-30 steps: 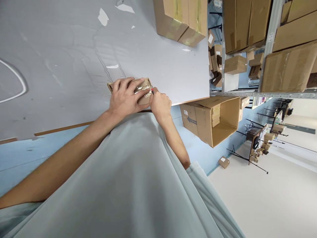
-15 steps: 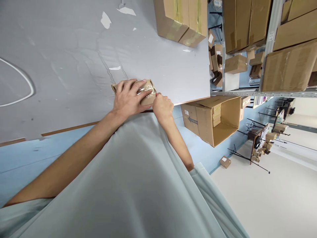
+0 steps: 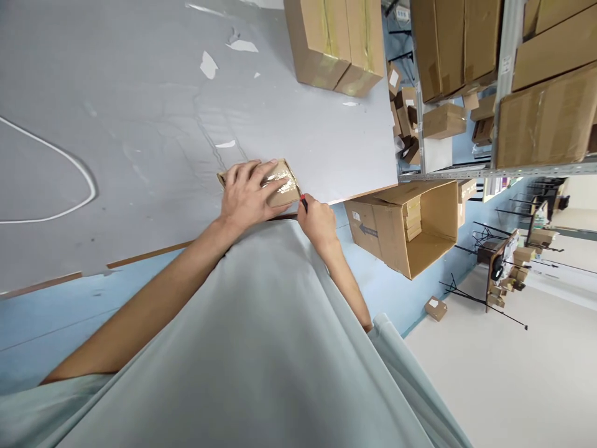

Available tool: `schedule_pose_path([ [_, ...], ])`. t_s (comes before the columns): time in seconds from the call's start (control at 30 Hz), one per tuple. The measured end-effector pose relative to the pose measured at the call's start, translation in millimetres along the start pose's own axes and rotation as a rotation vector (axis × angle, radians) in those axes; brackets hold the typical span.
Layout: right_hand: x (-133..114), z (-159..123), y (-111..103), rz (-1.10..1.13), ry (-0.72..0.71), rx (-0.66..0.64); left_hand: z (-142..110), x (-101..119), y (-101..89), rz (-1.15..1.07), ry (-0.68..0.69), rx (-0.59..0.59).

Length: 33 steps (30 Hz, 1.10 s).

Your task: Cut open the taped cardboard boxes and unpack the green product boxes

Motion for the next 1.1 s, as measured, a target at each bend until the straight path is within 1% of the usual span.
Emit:
schedule_pose_path([
  [0.07,14.5,6.1,2.5,0.175,-0.042,0.078,-7.2,-6.7,-1.8,0.004,-0.003,0.002],
  [0.13,32.5,24.7,13.3,0.365,-0.033,0.148,-20.5,-18.4,-5.7,0.007,-0.016,0.016],
  [0.2,48.1,53.8,33.8,0.513,-0.005,0.147,-40.2,-33.8,-12.6,0.013,-0.037,0.032],
  [0.27,55.5,85.4,60.4,0.613,0.019,0.116,-64.5,-48.9,-22.9,0.021,-0.069,0.048],
  [0.33,52.7,110.4,87.4,0.686,0.02,0.05,-90.3,-59.0,-35.5,0.032,-0.123,0.065],
  [0.4,42.6,123.5,109.5,0.743,0.002,-0.03,-113.7,-61.4,-48.1,0.046,-0.196,0.087],
  [0.47,30.7,125.4,123.4,0.785,-0.027,-0.087,-131.7,-56.7,-58.5,0.042,-0.282,0.126],
  [0.53,21.7,120.3,128.7,0.804,-0.059,-0.107,-142.5,-47.9,-65.4,0.008,-0.373,0.188],
  [0.63,19.2,108.6,123.3,0.778,-0.097,-0.09,-144.4,-36.1,-67.2,-0.079,-0.486,0.283],
  [0.73,29.5,100.5,106.2,0.696,-0.118,-0.028,-133.6,-34.2,-56.9,-0.202,-0.552,0.313],
  [0.83,45.2,98.8,84.3,0.569,-0.146,0.043,-120.0,-41.9,-36.4,-0.363,-0.612,0.258],
  [0.93,54.9,99.6,65.6,0.401,-0.18,0.071,-112.1,-51.5,-15.4,-0.467,-0.717,0.194],
  [1.0,51.9,97.7,56.4,0.264,-0.22,0.134,-110.8,-55.7,-6.3,-0.499,-0.778,0.181],
  [1.03,46.2,95.3,53.0,0.197,-0.254,0.168,-110.8,-56.8,-3.5,-0.512,-0.796,0.183],
  [1.07,37.6,92.1,50.4,0.133,-0.302,0.186,-111.0,-57.3,-1.8,-0.525,-0.808,0.188],
  [1.1,26.2,88.1,48.9,0.069,-0.362,0.173,-111.1,-57.3,-0.9,-0.537,-0.815,0.193],
])
Point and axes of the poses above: each hand's wrist, its own z-axis towards the middle knuckle, its own y-axis out of the palm, x = y × z, the point moved 1 cm from there along z, towards the middle knuckle, and after that the axes turned 8 degrees about z, right-handed, at the moved point
